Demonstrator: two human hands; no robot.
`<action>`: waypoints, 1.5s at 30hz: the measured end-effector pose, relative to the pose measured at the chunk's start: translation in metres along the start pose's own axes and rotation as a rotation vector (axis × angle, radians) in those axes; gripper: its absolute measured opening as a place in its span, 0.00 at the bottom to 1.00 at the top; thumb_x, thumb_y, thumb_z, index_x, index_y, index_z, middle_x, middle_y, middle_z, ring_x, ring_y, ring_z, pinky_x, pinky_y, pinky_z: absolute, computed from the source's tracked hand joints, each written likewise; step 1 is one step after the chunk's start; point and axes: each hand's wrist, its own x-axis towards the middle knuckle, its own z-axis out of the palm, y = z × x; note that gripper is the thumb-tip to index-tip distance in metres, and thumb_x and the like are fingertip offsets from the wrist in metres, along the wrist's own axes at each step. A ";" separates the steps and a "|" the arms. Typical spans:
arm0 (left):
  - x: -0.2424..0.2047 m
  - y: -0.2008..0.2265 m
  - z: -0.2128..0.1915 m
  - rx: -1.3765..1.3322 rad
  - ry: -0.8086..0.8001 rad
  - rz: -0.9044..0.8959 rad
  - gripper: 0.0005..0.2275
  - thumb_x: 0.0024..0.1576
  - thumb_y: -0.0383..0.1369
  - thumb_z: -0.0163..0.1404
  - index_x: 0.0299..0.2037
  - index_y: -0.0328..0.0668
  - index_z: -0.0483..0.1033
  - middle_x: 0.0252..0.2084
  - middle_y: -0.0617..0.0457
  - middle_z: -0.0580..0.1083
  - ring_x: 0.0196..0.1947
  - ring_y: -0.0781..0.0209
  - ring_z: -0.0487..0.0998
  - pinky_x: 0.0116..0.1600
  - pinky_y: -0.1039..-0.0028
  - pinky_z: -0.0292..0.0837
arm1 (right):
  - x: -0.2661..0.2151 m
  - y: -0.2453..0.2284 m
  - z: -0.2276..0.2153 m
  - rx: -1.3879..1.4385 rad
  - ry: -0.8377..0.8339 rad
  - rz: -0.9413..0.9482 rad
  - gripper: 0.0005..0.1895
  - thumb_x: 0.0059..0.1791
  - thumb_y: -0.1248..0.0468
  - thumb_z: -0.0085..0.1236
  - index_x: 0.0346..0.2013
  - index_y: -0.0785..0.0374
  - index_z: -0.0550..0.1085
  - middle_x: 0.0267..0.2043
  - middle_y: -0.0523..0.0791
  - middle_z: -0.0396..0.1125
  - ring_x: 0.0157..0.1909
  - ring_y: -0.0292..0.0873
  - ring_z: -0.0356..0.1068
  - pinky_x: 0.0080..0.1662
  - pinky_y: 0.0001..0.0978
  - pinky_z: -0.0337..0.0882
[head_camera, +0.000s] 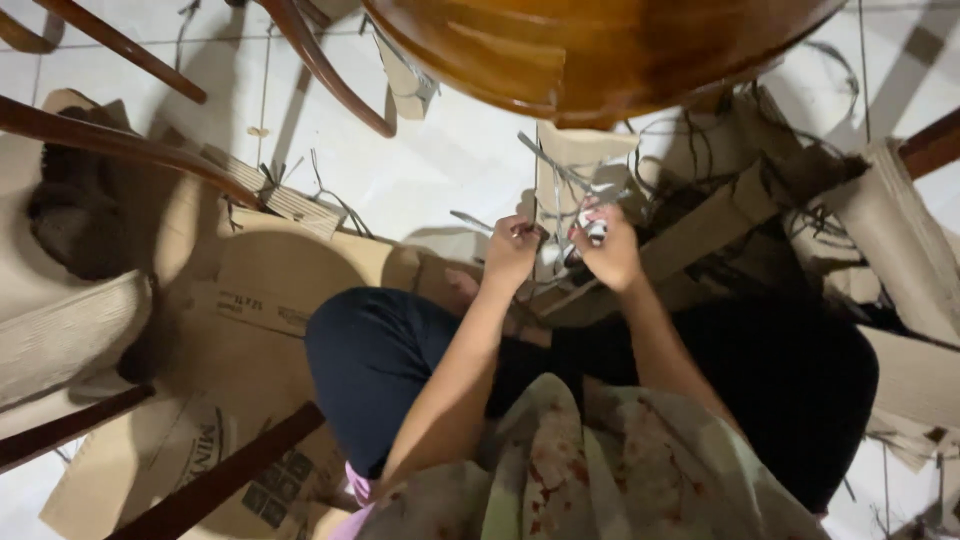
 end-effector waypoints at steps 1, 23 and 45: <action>-0.014 0.030 -0.013 -0.006 0.009 0.010 0.17 0.56 0.39 0.58 0.54 0.48 0.73 0.49 0.49 0.77 0.52 0.54 0.80 0.56 0.61 0.75 | -0.002 -0.013 -0.003 0.000 0.002 -0.015 0.19 0.46 0.59 0.68 0.47 0.60 0.72 0.44 0.58 0.72 0.49 0.61 0.74 0.43 0.47 0.77; -0.027 0.120 -0.035 -0.101 -0.211 0.498 0.37 0.53 0.29 0.57 0.68 0.20 0.48 0.60 0.22 0.63 0.60 0.24 0.69 0.60 0.48 0.73 | 0.013 0.007 0.066 -0.174 0.282 -0.421 0.10 0.47 0.60 0.56 0.28 0.66 0.74 0.25 0.57 0.69 0.35 0.67 0.72 0.39 0.55 0.72; -0.018 0.124 -0.108 -0.425 0.391 0.493 0.19 0.27 0.15 0.55 0.31 0.39 0.73 0.27 0.41 0.76 0.37 0.42 0.82 0.46 0.61 0.77 | -0.038 -0.156 0.098 0.067 0.212 -0.255 0.11 0.39 0.66 0.67 0.35 0.64 0.79 0.29 0.54 0.75 0.37 0.60 0.76 0.30 0.60 0.69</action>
